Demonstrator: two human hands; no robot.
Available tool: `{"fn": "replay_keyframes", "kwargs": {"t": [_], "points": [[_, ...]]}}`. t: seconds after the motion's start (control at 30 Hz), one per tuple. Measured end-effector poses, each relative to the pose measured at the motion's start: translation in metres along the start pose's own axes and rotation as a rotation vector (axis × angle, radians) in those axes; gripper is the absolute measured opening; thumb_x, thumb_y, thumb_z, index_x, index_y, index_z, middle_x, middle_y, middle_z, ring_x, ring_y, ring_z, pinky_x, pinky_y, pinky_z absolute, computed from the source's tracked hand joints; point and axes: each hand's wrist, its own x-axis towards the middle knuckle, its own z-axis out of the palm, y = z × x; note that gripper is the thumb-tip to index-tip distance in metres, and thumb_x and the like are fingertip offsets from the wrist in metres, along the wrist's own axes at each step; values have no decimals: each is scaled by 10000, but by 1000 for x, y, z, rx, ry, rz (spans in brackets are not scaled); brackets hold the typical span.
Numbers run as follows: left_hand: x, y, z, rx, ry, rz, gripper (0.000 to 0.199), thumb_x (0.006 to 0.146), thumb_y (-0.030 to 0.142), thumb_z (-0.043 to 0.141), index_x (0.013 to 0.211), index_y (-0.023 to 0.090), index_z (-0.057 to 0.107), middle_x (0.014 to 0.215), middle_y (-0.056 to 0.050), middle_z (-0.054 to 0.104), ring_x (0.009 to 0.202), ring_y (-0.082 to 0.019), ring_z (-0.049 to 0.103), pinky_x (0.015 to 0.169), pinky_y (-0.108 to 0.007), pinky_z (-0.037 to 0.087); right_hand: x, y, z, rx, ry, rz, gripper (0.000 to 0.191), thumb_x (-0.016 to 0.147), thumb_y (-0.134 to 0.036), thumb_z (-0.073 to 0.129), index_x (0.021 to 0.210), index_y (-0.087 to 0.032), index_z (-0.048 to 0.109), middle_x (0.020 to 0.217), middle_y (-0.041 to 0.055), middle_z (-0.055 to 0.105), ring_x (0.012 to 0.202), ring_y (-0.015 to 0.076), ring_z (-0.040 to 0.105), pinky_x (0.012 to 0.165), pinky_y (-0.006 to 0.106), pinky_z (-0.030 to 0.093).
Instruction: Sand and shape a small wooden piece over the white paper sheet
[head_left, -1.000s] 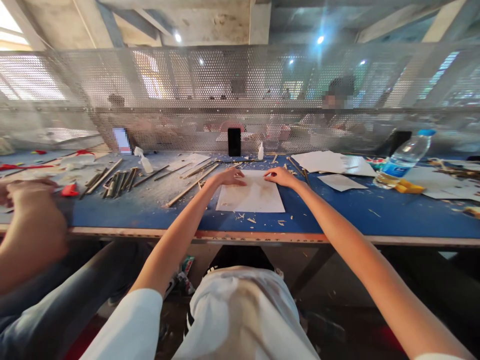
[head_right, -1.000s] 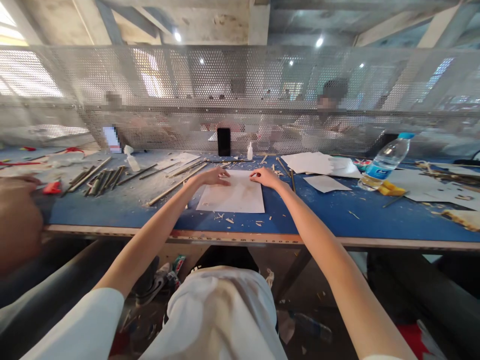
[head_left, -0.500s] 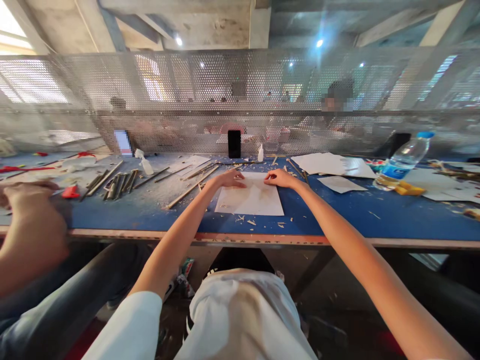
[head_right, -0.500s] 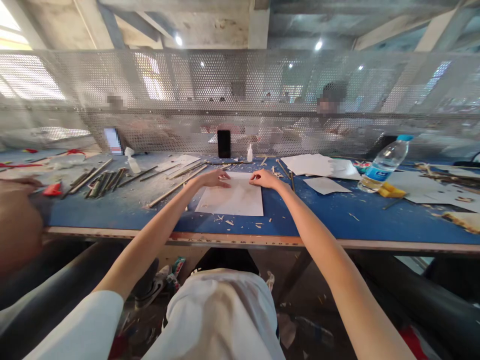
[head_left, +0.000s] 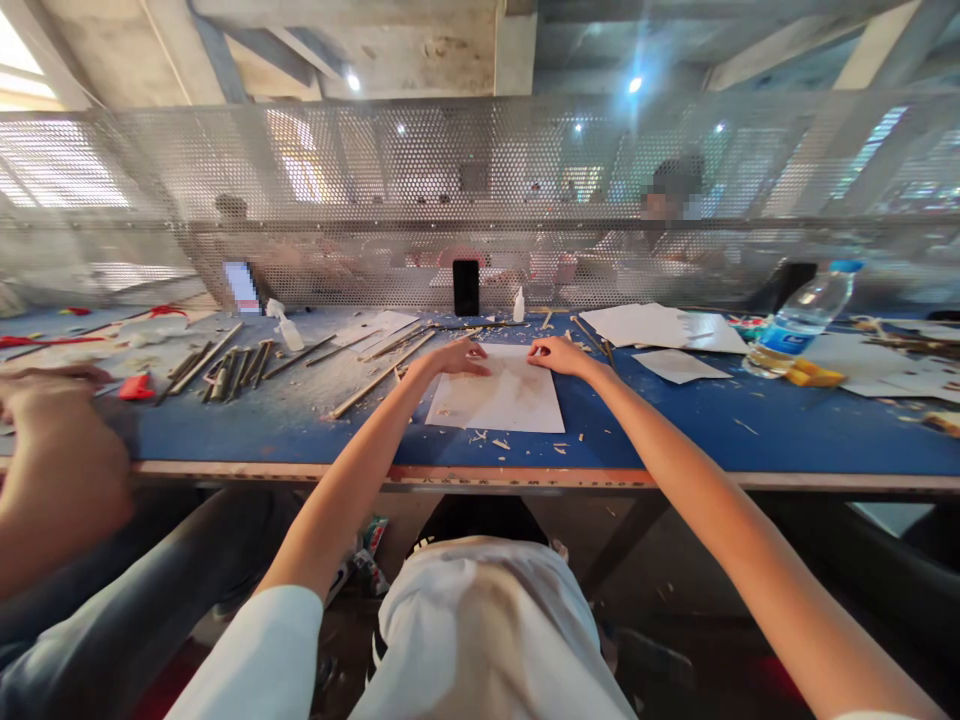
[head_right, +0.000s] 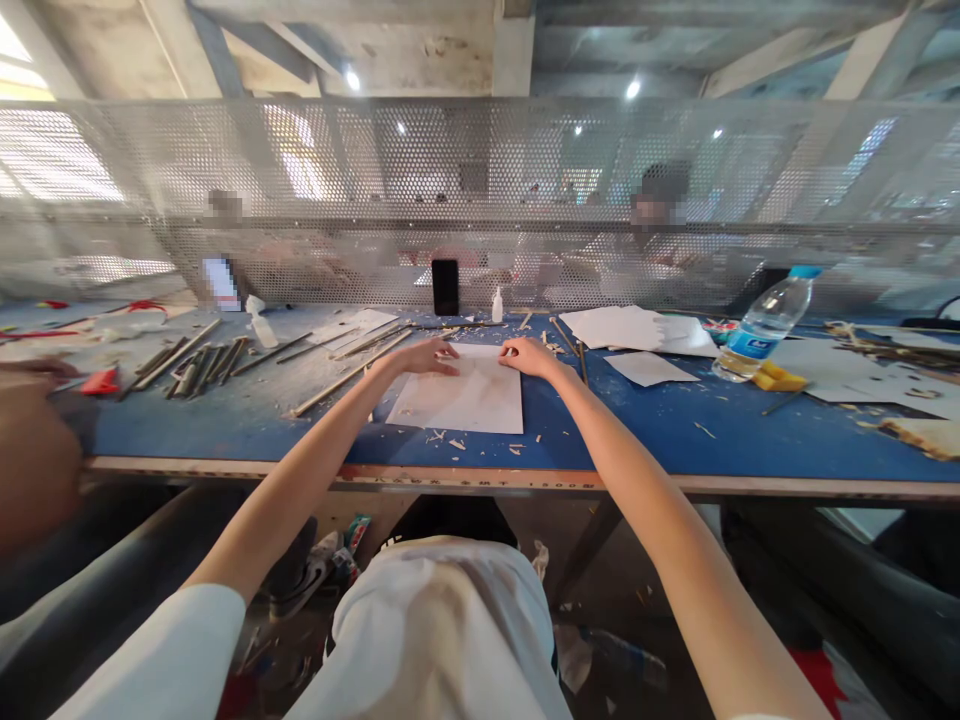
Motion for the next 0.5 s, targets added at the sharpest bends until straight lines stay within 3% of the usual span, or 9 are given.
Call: {"fn": "replay_keyframes", "kwargs": {"t": [0.13, 0.3, 0.5], "points": [[1, 0, 0, 31, 10, -13, 594, 894, 540, 861, 1374, 208, 751, 1371, -105, 749, 1208, -331, 699, 1015, -372, 545, 0, 0, 1, 49, -62, -11, 222, 861, -407, 825, 921, -193, 824, 846, 52, 784, 752, 198, 657, 701, 279, 441], [-1, 4, -1, 29, 7, -27, 604, 896, 536, 856, 1387, 203, 747, 1368, -116, 749, 1204, -338, 705, 1020, -384, 550, 0, 2, 2, 2, 9, 0, 222, 896, -383, 773, 972, -183, 827, 890, 67, 786, 768, 200, 650, 684, 279, 417], [-4, 11, -2, -23, -14, -59, 605, 893, 498, 868, 1408, 209, 736, 1418, -117, 727, 1257, -338, 694, 1037, -377, 553, 0, 1, 0, -48, -24, -15, 238, 903, -429, 783, 972, -206, 829, 912, 74, 798, 784, 213, 664, 695, 287, 415]]}}
